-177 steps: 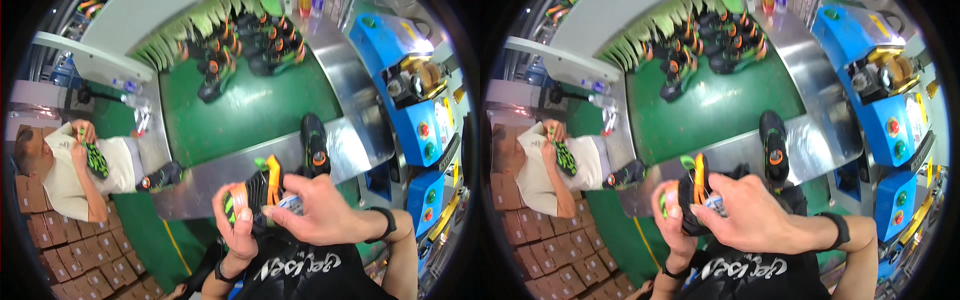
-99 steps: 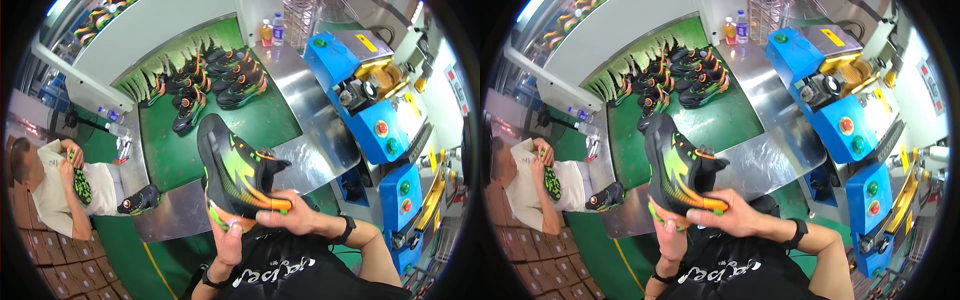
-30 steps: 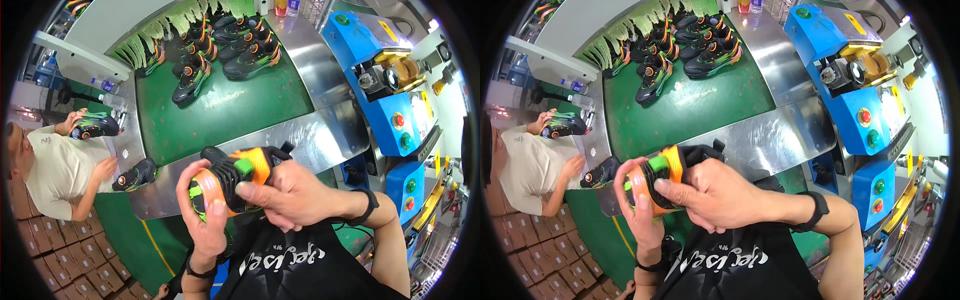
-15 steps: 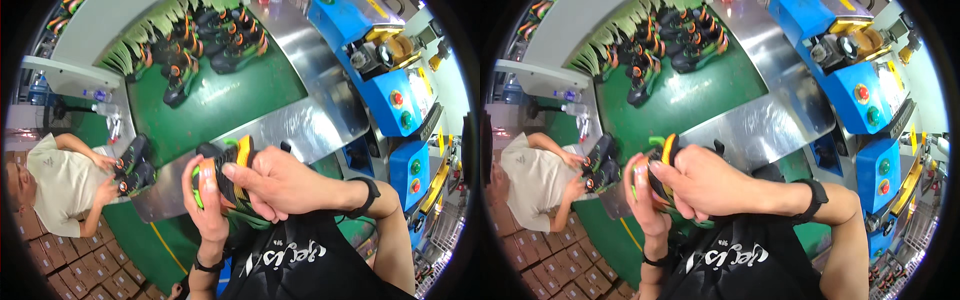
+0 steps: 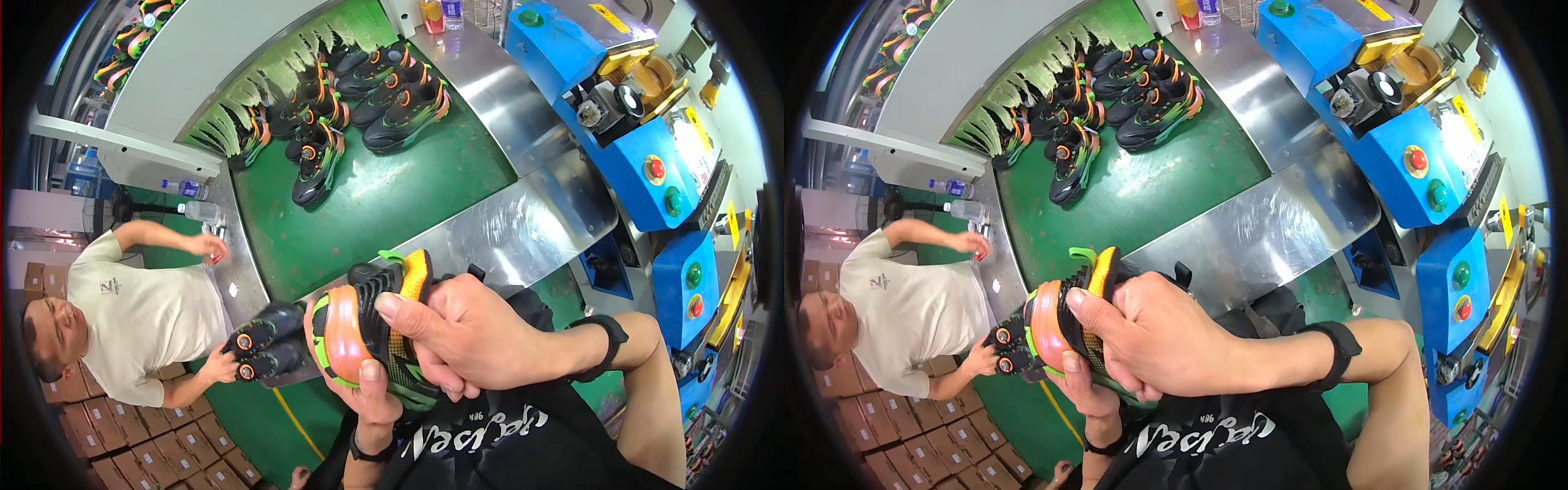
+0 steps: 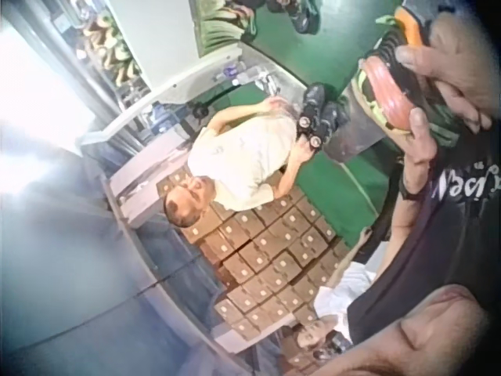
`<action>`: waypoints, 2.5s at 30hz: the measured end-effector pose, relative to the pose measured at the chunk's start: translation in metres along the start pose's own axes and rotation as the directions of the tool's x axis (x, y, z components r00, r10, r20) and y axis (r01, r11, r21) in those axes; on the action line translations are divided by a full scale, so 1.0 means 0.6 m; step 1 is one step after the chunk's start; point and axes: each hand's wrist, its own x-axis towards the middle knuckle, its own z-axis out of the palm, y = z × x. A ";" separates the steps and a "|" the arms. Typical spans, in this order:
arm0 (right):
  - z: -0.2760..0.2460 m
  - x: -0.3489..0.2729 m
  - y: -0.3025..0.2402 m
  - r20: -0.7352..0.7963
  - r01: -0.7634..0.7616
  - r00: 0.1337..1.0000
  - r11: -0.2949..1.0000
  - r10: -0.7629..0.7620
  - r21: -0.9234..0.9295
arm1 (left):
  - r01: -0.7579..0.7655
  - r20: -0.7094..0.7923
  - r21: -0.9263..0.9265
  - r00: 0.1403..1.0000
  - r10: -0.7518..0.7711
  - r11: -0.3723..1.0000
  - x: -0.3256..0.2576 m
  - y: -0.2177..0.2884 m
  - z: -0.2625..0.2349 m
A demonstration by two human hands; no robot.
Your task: Inspecting and cleaning manufactured athletic shoes at a production line station.
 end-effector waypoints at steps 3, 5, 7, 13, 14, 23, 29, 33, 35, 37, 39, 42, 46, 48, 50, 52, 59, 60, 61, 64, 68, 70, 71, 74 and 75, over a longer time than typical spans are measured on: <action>0.013 0.007 0.010 -0.019 0.024 1.000 1.000 -0.024 0.011 | -0.018 -0.096 0.019 0.995 0.020 1.000 -0.015 0.011 0.009; 0.034 -0.008 -0.005 -0.163 -0.060 0.985 0.998 0.054 -0.030 | -0.042 -0.070 0.147 0.996 0.053 0.988 -0.018 0.015 0.010; 0.002 0.021 0.027 -0.217 -0.009 0.976 1.000 0.014 0.025 | -0.111 -0.031 0.294 0.992 0.126 0.949 0.003 -0.007 0.012; -0.046 0.031 0.036 -0.233 -0.049 0.972 0.975 -0.003 -0.219 | 0.045 0.149 -0.004 0.988 -0.044 0.999 0.000 -0.048 -0.009; -0.050 0.023 0.038 -0.291 -0.076 0.956 0.940 -0.025 -0.332 | -0.015 0.118 0.067 0.993 0.007 0.998 -0.015 -0.055 -0.014; -0.180 0.131 0.370 -0.003 0.000 0.999 0.068 -0.043 -0.998 | 0.115 0.247 0.659 0.901 -0.358 0.743 -0.150 -0.219 -0.060; -0.198 0.122 0.394 0.094 0.089 0.936 -0.031 -0.340 -0.996 | 0.043 0.085 0.849 0.972 -0.217 0.527 -0.176 -0.322 -0.016; -0.205 0.122 0.244 0.091 0.277 0.881 0.349 -0.465 -0.895 | 0.277 -0.270 0.581 0.953 -0.140 0.765 -0.137 -0.189 -0.012; -0.198 0.103 0.135 0.245 0.330 0.910 0.228 -0.334 -0.916 | 0.445 -0.364 0.396 0.879 -0.308 0.803 -0.119 -0.088 -0.013; -0.183 0.099 0.059 0.327 0.387 0.915 0.281 -0.238 -0.878 | 0.356 -0.293 0.336 0.919 -0.263 0.872 -0.108 -0.003 -0.005; -0.145 0.079 -0.006 0.380 0.403 0.915 0.314 -0.134 -0.859 | 0.264 -0.277 0.256 0.942 -0.191 0.930 -0.138 0.044 -0.005; -0.102 0.044 -0.056 0.571 0.601 0.798 0.201 -0.190 -0.773 | 0.021 -0.122 0.486 0.991 0.045 0.874 -0.189 0.080 -0.028; -0.040 0.007 -0.090 0.647 0.663 0.746 0.089 -0.158 -0.743 | -0.025 -0.213 0.420 0.969 0.125 0.907 -0.215 0.124 -0.016; -0.012 -0.001 -0.097 0.684 0.694 0.716 0.040 -0.137 -0.719 | -0.080 -0.225 0.452 0.954 0.200 0.889 -0.222 0.141 -0.018; 0.008 -0.003 -0.100 0.723 0.730 0.680 0.023 -0.124 -0.683 | -0.112 -0.225 0.495 0.941 0.252 0.862 -0.233 0.148 -0.022; 0.028 0.010 -0.098 0.766 0.771 0.634 0.011 -0.106 -0.637 | -0.057 -0.267 0.519 0.937 0.226 0.853 -0.243 0.158 -0.027; 0.105 0.066 -0.077 0.869 0.866 0.495 0.088 -0.016 -0.492 | 0.097 -0.406 0.635 0.886 0.224 0.766 -0.290 0.183 -0.023; 0.116 0.070 -0.073 0.901 0.896 0.432 0.095 0.033 -0.433 | 0.178 -0.467 0.637 0.863 0.192 0.750 -0.296 0.203 -0.013; 0.126 0.076 -0.063 0.911 0.908 0.411 0.083 0.028 -0.412 | 0.218 -0.486 0.640 0.858 0.168 0.737 -0.307 0.215 -0.007; 0.146 0.089 -0.006 0.955 0.918 0.286 0.309 -0.079 -0.249 | 0.218 -0.604 0.646 0.732 0.315 0.732 -0.347 0.220 0.019; 0.237 0.002 0.026 0.960 0.804 0.270 0.566 -0.074 -0.182 | 0.280 -0.581 0.794 0.611 0.538 0.539 -0.462 0.274 0.069; 0.268 -0.004 0.058 0.987 0.807 0.124 0.589 -0.101 -0.042 | 0.374 -0.568 0.822 0.588 0.576 0.428 -0.535 0.312 0.111; 0.286 -0.007 0.071 0.985 0.812 0.048 0.580 -0.164 0.057 | 0.404 -0.549 0.835 0.568 0.613 0.373 -0.568 0.330 0.131; 0.385 -0.003 0.128 0.898 0.729 -0.276 0.534 -0.343 0.428 | 0.622 -0.539 0.761 0.450 0.712 0.184 -0.640 0.391 0.206; 0.436 -0.044 0.166 0.881 0.617 -0.128 0.659 -0.455 0.430 | 0.726 -0.536 0.679 0.390 0.749 0.108 -0.662 0.409 0.223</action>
